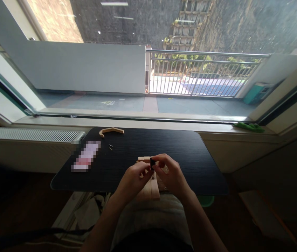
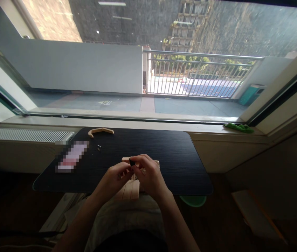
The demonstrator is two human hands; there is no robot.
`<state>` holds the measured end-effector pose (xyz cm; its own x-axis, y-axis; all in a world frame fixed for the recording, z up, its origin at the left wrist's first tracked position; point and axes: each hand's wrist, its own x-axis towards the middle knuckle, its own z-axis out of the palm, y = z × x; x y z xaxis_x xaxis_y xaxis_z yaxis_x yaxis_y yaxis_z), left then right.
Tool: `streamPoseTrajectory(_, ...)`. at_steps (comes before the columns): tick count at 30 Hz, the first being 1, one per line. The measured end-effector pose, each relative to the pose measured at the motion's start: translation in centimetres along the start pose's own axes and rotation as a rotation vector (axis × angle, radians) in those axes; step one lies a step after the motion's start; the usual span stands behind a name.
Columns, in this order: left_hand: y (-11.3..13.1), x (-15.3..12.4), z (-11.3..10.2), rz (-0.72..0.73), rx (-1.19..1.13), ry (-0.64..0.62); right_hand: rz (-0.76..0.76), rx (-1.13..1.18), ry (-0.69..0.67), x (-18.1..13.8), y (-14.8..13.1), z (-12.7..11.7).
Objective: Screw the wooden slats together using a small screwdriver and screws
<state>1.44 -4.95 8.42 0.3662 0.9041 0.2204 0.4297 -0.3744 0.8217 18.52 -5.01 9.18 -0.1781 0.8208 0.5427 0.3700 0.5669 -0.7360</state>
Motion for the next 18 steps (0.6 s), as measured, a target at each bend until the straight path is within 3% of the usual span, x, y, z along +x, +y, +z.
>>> streamPoseTrajectory(18,-0.15,0.41,0.11,-0.057,0.123,0.055,-0.016,-0.035,-0.004,0.31,-0.24,-0.01)
